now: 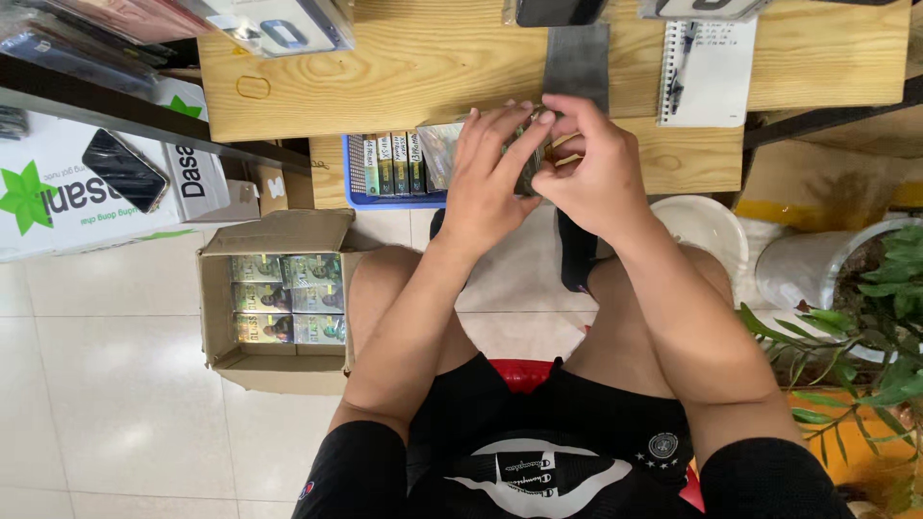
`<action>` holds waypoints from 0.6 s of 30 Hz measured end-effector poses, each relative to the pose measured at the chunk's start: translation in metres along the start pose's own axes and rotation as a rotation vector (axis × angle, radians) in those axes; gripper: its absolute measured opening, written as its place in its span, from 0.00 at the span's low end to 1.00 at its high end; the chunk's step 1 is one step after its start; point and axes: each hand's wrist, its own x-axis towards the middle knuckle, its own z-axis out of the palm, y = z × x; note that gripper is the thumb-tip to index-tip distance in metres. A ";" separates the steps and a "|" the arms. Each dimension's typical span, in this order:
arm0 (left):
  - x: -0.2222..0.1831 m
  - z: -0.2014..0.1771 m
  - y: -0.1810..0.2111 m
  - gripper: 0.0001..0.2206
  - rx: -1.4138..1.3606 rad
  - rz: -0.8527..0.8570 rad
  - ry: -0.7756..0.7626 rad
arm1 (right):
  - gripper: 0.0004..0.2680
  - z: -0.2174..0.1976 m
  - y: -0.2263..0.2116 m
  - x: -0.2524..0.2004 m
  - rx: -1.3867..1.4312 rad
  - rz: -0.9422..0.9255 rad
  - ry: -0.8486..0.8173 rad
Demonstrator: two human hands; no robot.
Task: The person wipes a rectangular product box with a cloth, removes a screen protector from a white paper sleeve, and wipes both sides of the screen protector with the cloth.
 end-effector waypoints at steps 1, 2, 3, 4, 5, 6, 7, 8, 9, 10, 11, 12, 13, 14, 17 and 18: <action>-0.001 0.001 0.000 0.45 0.006 0.007 -0.014 | 0.25 -0.001 -0.002 0.000 -0.006 0.005 0.002; -0.002 -0.002 -0.002 0.45 0.005 0.010 -0.017 | 0.25 -0.003 -0.007 0.000 -0.006 0.005 0.005; -0.004 -0.006 -0.004 0.47 0.019 -0.013 -0.108 | 0.25 -0.005 -0.011 0.000 -0.029 0.089 0.004; -0.005 -0.009 -0.006 0.48 0.034 -0.037 -0.198 | 0.25 -0.007 -0.016 0.001 -0.053 0.171 0.002; 0.000 -0.014 -0.002 0.48 0.034 -0.035 -0.199 | 0.25 -0.010 -0.016 0.002 -0.053 0.171 0.005; 0.005 -0.018 0.001 0.39 -0.057 -0.042 -0.141 | 0.26 -0.014 -0.017 0.004 0.015 0.180 -0.003; 0.011 -0.023 0.005 0.30 -0.147 -0.049 -0.082 | 0.27 -0.017 -0.017 0.006 0.083 0.189 -0.011; 0.009 -0.023 0.004 0.30 -0.147 -0.048 -0.082 | 0.27 -0.017 -0.011 0.007 0.082 0.188 -0.010; 0.007 -0.023 0.003 0.35 -0.193 -0.087 -0.100 | 0.25 -0.017 -0.006 0.007 0.080 0.099 -0.021; 0.005 -0.024 0.001 0.40 -0.237 -0.127 -0.117 | 0.24 -0.017 0.000 0.009 0.079 0.009 -0.033; 0.005 -0.025 0.002 0.40 -0.236 -0.127 -0.117 | 0.24 -0.019 -0.001 0.008 0.079 0.008 -0.033; 0.006 -0.026 0.002 0.36 -0.231 -0.143 -0.102 | 0.19 -0.020 -0.003 0.007 -0.027 -0.132 -0.077; 0.007 -0.027 0.002 0.33 -0.226 -0.158 -0.087 | 0.17 -0.021 -0.004 0.007 -0.133 -0.272 -0.122; 0.008 -0.030 0.002 0.33 -0.224 -0.160 -0.088 | 0.17 -0.021 -0.008 0.005 -0.131 -0.272 -0.123; 0.011 -0.035 0.000 0.30 -0.256 -0.149 -0.095 | 0.14 -0.023 -0.019 0.002 -0.171 -0.310 -0.217; 0.010 -0.036 0.000 0.31 -0.246 -0.158 -0.106 | 0.14 -0.024 -0.022 0.000 -0.190 -0.332 -0.215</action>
